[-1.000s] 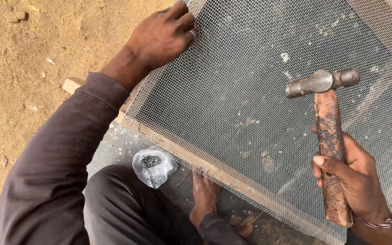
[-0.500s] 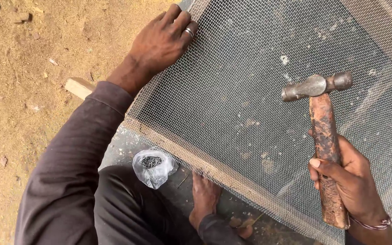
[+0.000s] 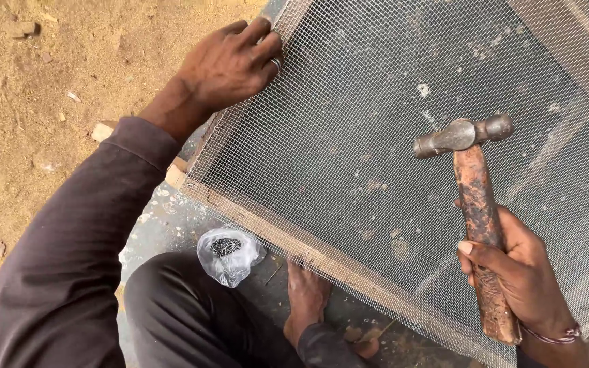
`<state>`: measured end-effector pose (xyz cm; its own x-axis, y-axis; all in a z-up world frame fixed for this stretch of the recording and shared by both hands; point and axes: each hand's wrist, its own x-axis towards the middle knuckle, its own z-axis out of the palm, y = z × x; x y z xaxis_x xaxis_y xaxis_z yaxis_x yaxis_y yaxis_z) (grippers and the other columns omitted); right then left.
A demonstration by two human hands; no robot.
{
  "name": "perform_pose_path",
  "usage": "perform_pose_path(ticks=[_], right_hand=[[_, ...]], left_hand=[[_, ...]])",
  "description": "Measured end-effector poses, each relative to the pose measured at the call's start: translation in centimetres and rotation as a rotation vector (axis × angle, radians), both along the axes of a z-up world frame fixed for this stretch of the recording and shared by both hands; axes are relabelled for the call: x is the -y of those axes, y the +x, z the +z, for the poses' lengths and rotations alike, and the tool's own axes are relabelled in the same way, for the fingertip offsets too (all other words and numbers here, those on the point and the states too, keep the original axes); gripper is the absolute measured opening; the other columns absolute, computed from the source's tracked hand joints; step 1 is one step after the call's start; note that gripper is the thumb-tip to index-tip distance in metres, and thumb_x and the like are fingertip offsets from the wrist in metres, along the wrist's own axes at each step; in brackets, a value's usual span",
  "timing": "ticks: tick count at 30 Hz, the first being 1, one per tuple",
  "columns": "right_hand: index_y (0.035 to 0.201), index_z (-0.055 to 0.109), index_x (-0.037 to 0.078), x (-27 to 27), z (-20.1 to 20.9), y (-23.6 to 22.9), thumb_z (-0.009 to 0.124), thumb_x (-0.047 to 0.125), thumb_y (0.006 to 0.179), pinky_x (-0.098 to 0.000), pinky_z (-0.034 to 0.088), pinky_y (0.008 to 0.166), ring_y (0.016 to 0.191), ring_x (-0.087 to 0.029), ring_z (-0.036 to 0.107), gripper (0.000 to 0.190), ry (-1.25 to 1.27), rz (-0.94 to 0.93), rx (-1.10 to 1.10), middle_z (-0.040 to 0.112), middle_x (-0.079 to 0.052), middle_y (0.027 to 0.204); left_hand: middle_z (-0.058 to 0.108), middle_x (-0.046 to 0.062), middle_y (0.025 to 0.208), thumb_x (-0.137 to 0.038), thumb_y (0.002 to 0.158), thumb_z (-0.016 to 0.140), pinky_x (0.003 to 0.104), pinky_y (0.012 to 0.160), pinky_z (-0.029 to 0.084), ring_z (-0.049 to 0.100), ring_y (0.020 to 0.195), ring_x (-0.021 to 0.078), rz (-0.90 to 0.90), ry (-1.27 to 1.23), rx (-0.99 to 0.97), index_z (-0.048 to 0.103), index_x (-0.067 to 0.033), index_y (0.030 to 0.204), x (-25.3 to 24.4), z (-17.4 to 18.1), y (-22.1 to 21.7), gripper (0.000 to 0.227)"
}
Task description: Hammering small nails to secure wire mesh onto a wooden frame to build a sieve.
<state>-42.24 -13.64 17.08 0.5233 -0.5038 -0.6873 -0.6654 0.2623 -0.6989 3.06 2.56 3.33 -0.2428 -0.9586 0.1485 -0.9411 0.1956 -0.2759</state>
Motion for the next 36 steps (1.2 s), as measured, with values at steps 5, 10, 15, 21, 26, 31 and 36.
perform_pose_path(ticks=[5,10,15,21,26,31,36], right_hand=[[0.138,0.052,-0.006,0.1,0.1,0.5,0.066,0.011,0.085,-0.0288,0.052,0.043,0.055,-0.015,0.064,0.057,-0.004,0.006,-0.054,0.064,-0.009,0.069],[0.134,0.054,-0.006,0.1,-0.1,0.4,0.066,0.013,0.085,-0.0291,0.053,0.042,0.053,-0.015,0.063,0.054,-0.001,0.036,-0.063,0.064,-0.009,0.066],[0.131,0.054,-0.006,-0.1,0.0,0.8,0.067,0.015,0.085,-0.0291,0.053,0.042,0.052,-0.014,0.062,0.053,0.005,0.055,-0.065,0.064,-0.008,0.067],[0.137,0.052,-0.007,0.4,-1.4,-1.4,0.069,0.016,0.088,-0.0285,0.054,0.043,0.052,-0.014,0.063,0.056,0.035,0.079,-0.025,0.065,-0.008,0.067],[0.136,0.052,-0.005,0.0,-0.2,0.7,0.067,0.016,0.086,-0.0283,0.053,0.041,0.050,-0.014,0.062,0.057,0.025,0.071,-0.076,0.065,-0.008,0.064],[0.134,0.053,-0.005,-0.1,-0.4,0.6,0.067,0.016,0.084,-0.0289,0.051,0.040,0.048,-0.014,0.061,0.056,0.025,0.067,-0.107,0.064,-0.008,0.063],[0.139,0.051,-0.005,-0.3,-0.2,0.7,0.066,0.015,0.084,-0.0290,0.054,0.043,0.054,-0.014,0.063,0.060,0.028,0.040,-0.090,0.064,-0.008,0.068]], left_hand=[[0.064,0.000,0.109,-0.019,0.100,0.067,0.028,0.087,0.059,0.061,0.110,0.0166,0.137,-0.084,-0.293,0.076,-0.0125,0.103,0.0,-0.7,0.0,0.012],[0.067,0.001,0.108,-0.012,0.098,0.069,0.030,0.081,0.058,0.063,0.103,0.0173,0.191,-0.072,-0.395,0.077,-0.0107,0.100,0.5,-1.8,0.7,0.009],[0.070,0.000,0.102,-0.010,0.095,0.074,0.034,0.087,0.058,0.066,0.100,0.0194,0.222,-0.087,-0.646,0.081,-0.0160,0.095,1.1,-1.6,1.2,0.009],[0.075,0.005,0.101,-0.012,0.092,0.083,0.033,0.078,0.062,0.075,0.090,0.0173,0.463,0.120,-1.151,0.073,-0.0094,0.097,2.0,-3.1,2.4,0.011],[0.075,0.012,0.102,-0.009,0.083,0.089,0.035,0.069,0.061,0.075,0.088,0.0218,0.460,0.047,-1.151,0.072,-0.0059,0.100,2.4,-2.4,1.7,0.025],[0.076,0.017,0.104,-0.010,0.076,0.093,0.037,0.069,0.061,0.075,0.091,0.0268,0.498,-0.034,-1.113,0.073,-0.0041,0.104,2.6,-3.4,1.2,0.035],[0.074,0.019,0.106,-0.010,0.081,0.089,0.037,0.069,0.063,0.076,0.090,0.0271,0.601,0.036,-1.180,0.071,-0.0042,0.107,2.8,-2.9,0.8,0.032]])
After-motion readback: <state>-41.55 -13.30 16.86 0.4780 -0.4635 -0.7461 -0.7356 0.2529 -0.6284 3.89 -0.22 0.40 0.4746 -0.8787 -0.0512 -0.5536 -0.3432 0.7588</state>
